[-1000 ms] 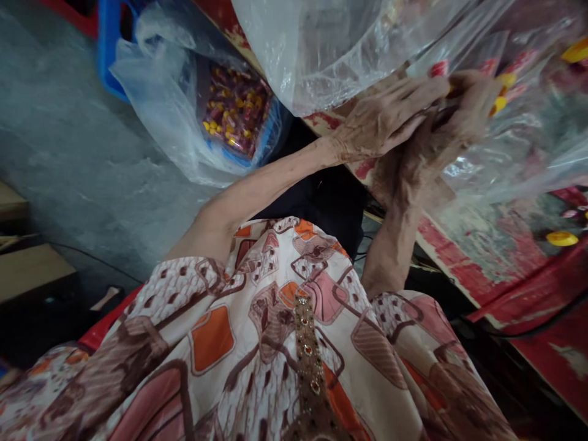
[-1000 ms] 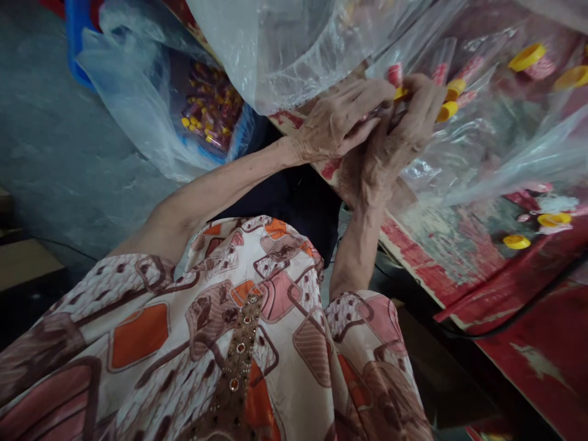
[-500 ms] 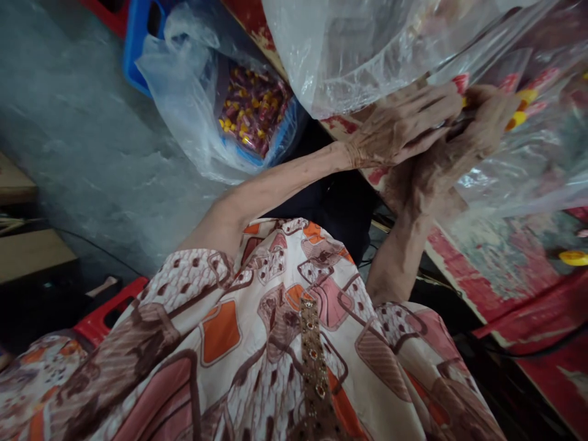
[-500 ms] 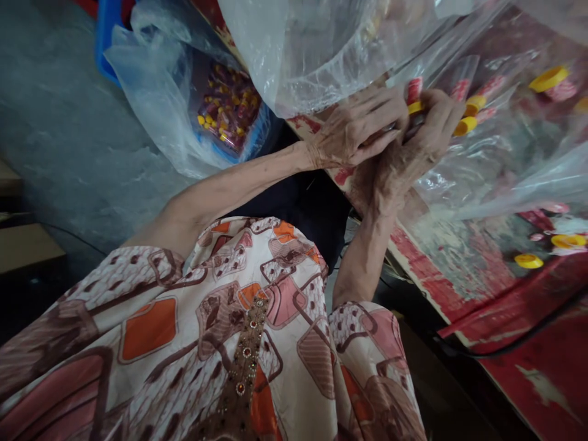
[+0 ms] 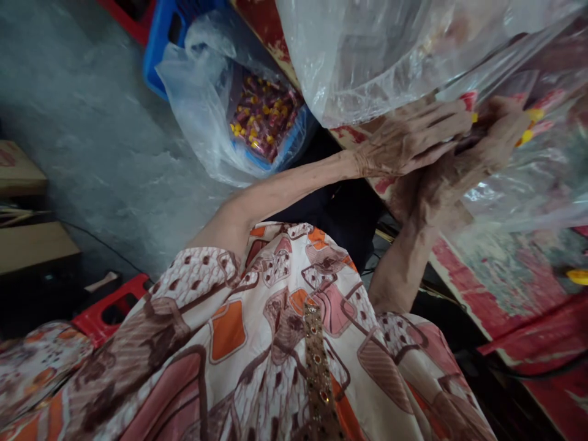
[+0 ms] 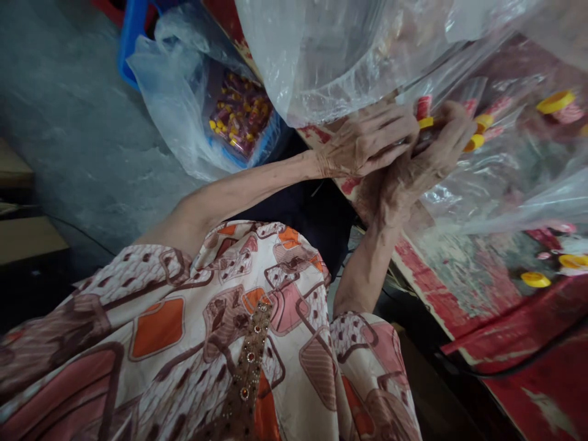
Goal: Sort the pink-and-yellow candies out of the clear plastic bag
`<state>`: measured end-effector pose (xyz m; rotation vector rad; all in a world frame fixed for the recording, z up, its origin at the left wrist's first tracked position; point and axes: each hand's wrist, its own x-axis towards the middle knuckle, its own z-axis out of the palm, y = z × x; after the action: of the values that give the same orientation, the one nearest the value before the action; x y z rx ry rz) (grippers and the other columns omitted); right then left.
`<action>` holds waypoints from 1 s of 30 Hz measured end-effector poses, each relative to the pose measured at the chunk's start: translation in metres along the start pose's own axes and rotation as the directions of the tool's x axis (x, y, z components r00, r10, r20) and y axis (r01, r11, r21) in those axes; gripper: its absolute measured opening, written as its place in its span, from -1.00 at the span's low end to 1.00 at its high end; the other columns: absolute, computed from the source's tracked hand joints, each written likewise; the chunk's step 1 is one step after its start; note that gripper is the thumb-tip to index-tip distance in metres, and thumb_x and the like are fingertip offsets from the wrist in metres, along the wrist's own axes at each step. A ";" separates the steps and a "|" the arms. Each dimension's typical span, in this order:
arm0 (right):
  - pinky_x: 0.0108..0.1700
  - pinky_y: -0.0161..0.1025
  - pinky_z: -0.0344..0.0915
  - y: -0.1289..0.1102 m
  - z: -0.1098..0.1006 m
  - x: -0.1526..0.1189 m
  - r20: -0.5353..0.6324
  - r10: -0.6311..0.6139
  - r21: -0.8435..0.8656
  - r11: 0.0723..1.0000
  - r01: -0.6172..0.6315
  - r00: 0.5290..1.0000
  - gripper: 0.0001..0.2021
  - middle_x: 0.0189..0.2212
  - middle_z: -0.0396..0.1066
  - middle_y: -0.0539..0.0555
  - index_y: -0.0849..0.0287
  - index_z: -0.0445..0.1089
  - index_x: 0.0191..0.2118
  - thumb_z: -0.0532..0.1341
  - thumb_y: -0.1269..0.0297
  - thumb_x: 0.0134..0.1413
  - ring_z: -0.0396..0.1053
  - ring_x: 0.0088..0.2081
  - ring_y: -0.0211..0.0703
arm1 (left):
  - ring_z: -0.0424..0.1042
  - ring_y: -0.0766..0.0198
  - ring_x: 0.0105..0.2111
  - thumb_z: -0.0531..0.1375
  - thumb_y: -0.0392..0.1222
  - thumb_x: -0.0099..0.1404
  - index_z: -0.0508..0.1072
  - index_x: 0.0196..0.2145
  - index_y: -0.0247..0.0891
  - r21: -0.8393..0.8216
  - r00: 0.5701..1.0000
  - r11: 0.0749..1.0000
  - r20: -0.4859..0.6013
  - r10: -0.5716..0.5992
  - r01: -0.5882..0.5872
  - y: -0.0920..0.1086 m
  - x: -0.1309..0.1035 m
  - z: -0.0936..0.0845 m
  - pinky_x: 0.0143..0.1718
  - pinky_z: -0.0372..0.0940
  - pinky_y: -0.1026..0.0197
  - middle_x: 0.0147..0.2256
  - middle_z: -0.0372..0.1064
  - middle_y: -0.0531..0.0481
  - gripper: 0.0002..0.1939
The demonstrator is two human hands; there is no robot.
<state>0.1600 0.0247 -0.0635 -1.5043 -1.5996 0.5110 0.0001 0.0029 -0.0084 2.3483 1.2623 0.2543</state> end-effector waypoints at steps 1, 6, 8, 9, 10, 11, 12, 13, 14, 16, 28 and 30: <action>0.20 -0.03 0.21 0.002 0.000 0.000 -0.013 -0.059 -0.030 0.998 0.058 0.998 -0.79 -0.13 0.23 0.04 0.10 0.37 -0.05 0.22 0.09 0.65 0.24 -0.03 -0.05 | -0.03 0.00 0.65 -0.51 -0.12 0.52 0.27 0.38 -0.95 0.002 1.000 1.000 -0.014 0.005 -0.005 -0.001 0.000 0.001 0.59 -0.21 -0.09 0.44 0.27 -0.57 -0.05; 0.19 -0.02 0.24 0.013 0.001 0.002 -0.033 -0.096 -0.099 0.991 0.093 0.995 -0.87 -0.09 0.31 0.10 0.11 0.39 -0.06 0.29 0.20 0.56 0.28 -0.02 -0.01 | 0.08 -0.07 0.63 -0.40 -0.10 0.59 0.33 0.40 -0.84 -0.025 0.992 1.000 -0.123 0.003 -0.006 -0.007 0.002 0.013 0.60 -0.09 -0.17 0.45 0.30 -0.49 -0.13; 0.21 0.00 0.23 0.014 0.003 0.002 -0.033 -0.052 -0.160 0.986 0.046 0.998 -0.92 -0.09 0.36 0.13 0.11 0.40 -0.07 0.28 0.26 0.54 0.30 -0.02 0.00 | 0.14 -0.10 0.61 -0.35 -0.08 0.62 0.36 0.39 -0.81 -0.060 0.986 0.998 -0.169 0.016 -0.026 -0.009 0.003 0.016 0.60 -0.04 -0.16 0.42 0.35 -0.48 -0.16; 0.23 0.02 0.21 0.013 0.004 0.001 -0.030 -0.039 -0.188 0.982 0.033 0.999 -0.94 -0.09 0.38 0.15 0.11 0.41 -0.07 0.27 0.29 0.54 0.31 -0.01 0.01 | 0.16 -0.11 0.60 -0.34 -0.07 0.62 0.38 0.38 -0.80 -0.076 0.984 0.997 -0.179 0.018 -0.032 -0.010 0.004 0.018 0.60 -0.02 -0.15 0.41 0.37 -0.49 -0.17; 0.26 0.03 0.20 0.011 0.005 0.001 -0.032 -0.032 -0.209 0.978 0.024 0.999 -0.96 -0.07 0.40 0.16 0.11 0.41 -0.07 0.26 0.31 0.54 0.32 0.00 0.02 | 0.16 -0.12 0.60 -0.34 -0.07 0.62 0.39 0.37 -0.79 -0.091 0.983 0.995 -0.181 0.017 -0.034 -0.011 0.004 0.018 0.59 0.00 -0.13 0.40 0.38 -0.49 -0.17; 0.27 0.05 0.18 0.009 0.005 0.000 -0.035 -0.029 -0.221 0.975 0.021 0.999 -0.96 -0.06 0.42 0.17 0.10 0.42 -0.08 0.25 0.32 0.54 0.33 0.02 0.03 | 0.15 -0.12 0.60 -0.34 -0.07 0.61 0.39 0.37 -0.79 -0.104 0.984 0.994 -0.178 0.014 -0.033 -0.011 0.005 0.019 0.59 0.00 -0.12 0.39 0.38 -0.50 -0.17; 0.28 0.05 0.17 0.008 0.005 -0.001 -0.035 -0.028 -0.222 0.975 0.019 0.999 -0.96 -0.06 0.43 0.17 0.10 0.42 -0.08 0.24 0.31 0.54 0.33 0.03 0.04 | 0.15 -0.12 0.60 -0.34 -0.07 0.61 0.39 0.36 -0.80 -0.113 0.985 0.993 -0.170 0.010 -0.029 -0.012 0.005 0.019 0.59 0.00 -0.10 0.39 0.38 -0.51 -0.17; 0.28 0.05 0.17 0.007 0.004 -0.001 -0.025 -0.029 -0.215 0.976 0.023 0.999 -0.95 -0.05 0.43 0.18 0.11 0.43 -0.07 0.25 0.30 0.54 0.33 0.04 0.04 | 0.15 -0.12 0.60 -0.34 -0.07 0.60 0.39 0.36 -0.81 -0.119 0.987 0.993 -0.160 0.007 -0.026 -0.012 0.005 0.019 0.59 0.00 -0.09 0.39 0.38 -0.52 -0.16; 0.28 0.05 0.17 0.007 0.004 -0.002 -0.015 -0.033 -0.204 0.978 0.029 0.999 -0.94 -0.05 0.43 0.17 0.11 0.43 -0.07 0.26 0.27 0.55 0.34 0.04 0.05 | 0.14 -0.12 0.60 -0.34 -0.08 0.59 0.38 0.36 -0.82 -0.124 0.988 0.992 -0.151 0.005 -0.024 -0.012 0.006 0.018 0.59 -0.01 -0.09 0.39 0.36 -0.52 -0.16; 0.26 0.04 0.18 0.009 0.003 -0.001 -0.013 -0.044 -0.191 0.981 0.041 0.999 -0.87 -0.05 0.43 0.16 0.11 0.43 -0.07 0.28 0.18 0.58 0.36 0.05 0.05 | 0.12 -0.13 0.61 -0.35 -0.08 0.58 0.35 0.36 -0.83 -0.133 0.990 0.991 -0.140 0.007 -0.026 -0.012 0.006 0.018 0.60 -0.03 -0.09 0.41 0.33 -0.54 -0.17; 0.14 -0.12 0.27 0.004 0.002 0.002 0.008 -0.094 -0.210 0.973 0.094 0.996 -0.88 -0.07 0.41 0.21 0.28 0.44 0.01 0.20 0.35 0.62 0.35 -0.04 -0.07 | 0.29 -0.21 0.53 -0.23 -0.06 0.66 0.34 0.33 -0.85 -0.135 0.959 0.987 -0.280 0.046 -0.087 -0.019 0.009 0.030 0.51 0.19 -0.27 0.36 0.41 -0.54 -0.26; 0.14 -0.13 0.32 0.004 -0.011 0.005 0.108 -0.137 -0.231 0.960 0.159 0.985 -0.71 -0.03 0.43 0.28 0.40 0.46 0.11 0.07 0.28 0.70 0.37 -0.01 -0.09 | 0.36 -0.25 0.48 -0.18 -0.03 0.70 0.37 0.24 -0.87 -0.157 0.947 0.981 -0.314 0.064 -0.118 -0.021 0.006 0.029 0.46 0.25 -0.40 0.25 0.48 -0.46 -0.29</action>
<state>0.1721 0.0272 -0.0594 -1.5386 -1.8832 0.3141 -0.0013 0.0091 -0.0440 2.2782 1.2117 0.7567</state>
